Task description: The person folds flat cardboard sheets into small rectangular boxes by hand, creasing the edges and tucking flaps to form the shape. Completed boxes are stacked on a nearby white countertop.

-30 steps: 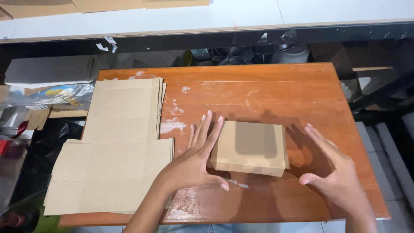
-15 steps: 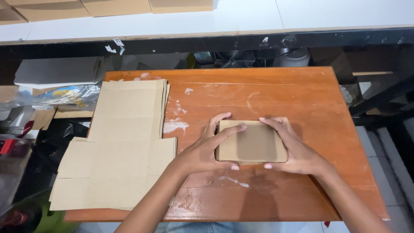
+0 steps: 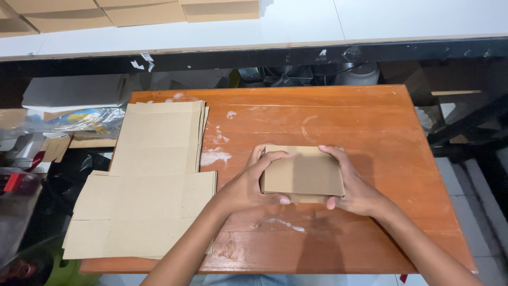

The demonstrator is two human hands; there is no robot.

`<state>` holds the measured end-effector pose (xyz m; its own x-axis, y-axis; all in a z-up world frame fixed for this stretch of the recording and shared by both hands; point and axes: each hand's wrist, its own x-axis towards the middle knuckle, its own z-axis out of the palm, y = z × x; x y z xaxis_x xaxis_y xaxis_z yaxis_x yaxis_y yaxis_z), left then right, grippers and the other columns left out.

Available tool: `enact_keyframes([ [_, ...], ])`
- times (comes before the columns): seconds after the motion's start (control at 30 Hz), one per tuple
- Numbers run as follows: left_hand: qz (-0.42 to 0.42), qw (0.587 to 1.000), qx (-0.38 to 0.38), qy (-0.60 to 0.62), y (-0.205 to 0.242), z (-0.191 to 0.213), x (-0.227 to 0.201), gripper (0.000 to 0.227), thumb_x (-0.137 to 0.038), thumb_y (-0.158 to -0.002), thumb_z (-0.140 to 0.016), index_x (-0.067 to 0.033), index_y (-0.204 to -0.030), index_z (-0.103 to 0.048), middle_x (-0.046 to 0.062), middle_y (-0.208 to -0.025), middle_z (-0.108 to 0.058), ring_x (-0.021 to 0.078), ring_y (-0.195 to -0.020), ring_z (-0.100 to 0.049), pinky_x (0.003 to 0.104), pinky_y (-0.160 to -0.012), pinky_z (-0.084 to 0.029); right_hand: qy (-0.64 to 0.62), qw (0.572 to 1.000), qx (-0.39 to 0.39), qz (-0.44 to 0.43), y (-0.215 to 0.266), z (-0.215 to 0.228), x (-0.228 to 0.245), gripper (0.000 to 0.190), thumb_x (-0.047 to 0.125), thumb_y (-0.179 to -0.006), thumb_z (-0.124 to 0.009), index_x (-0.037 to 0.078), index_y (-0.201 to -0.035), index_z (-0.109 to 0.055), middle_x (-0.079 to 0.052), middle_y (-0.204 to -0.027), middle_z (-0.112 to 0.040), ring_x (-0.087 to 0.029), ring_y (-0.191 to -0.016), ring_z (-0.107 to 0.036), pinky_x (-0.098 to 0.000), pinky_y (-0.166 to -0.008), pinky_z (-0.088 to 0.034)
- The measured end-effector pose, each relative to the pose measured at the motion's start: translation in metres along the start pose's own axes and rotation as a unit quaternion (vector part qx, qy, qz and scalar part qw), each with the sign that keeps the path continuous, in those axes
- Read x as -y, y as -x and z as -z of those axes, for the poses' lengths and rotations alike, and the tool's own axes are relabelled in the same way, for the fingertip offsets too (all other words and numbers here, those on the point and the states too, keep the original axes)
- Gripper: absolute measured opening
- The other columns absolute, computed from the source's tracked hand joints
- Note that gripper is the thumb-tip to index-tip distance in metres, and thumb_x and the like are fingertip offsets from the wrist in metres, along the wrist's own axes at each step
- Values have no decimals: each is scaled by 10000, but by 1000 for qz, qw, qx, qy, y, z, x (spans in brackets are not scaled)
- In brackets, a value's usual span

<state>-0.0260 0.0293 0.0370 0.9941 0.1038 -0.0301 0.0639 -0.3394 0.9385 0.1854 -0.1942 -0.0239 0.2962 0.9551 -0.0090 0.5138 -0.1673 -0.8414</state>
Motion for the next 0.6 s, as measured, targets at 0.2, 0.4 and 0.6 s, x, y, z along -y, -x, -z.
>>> enact_keyframes([
  [0.2, -48, 995, -59, 60, 24, 19, -28, 989, -508, -624, -923, -240, -1477, -502, 184, -1610, -261, 514, -1540, -178, 689, -1209, -130, -124, 991, 7, 50, -2, 2, 52, 1364, 576, -493, -960, 141, -1583, -265, -142, -1584, -279, -340, -1553, -192, -604, -1219, -146],
  [0.4, -93, 972, -211, 45, 49, 30, -40, 904, -389, -829, -796, -157, -1595, -375, 248, -1720, -90, 512, -1554, -67, 679, -1227, -79, -181, 976, -108, 53, -41, -26, 89, 1131, 355, -627, -871, 129, -1581, -306, -157, -1542, -387, -273, -1476, -354, -506, -1221, -270],
  [0.6, -81, 878, -473, 0, 71, 32, -50, 807, -471, -987, -540, -42, -1604, -247, 185, -1640, -390, 295, -1525, -376, 382, -1198, -335, -33, 953, -238, 184, -73, -50, 173, 745, 435, -841, -625, 97, -1480, -440, -168, -1453, -401, -285, -1406, -390, -440, -1199, -296],
])
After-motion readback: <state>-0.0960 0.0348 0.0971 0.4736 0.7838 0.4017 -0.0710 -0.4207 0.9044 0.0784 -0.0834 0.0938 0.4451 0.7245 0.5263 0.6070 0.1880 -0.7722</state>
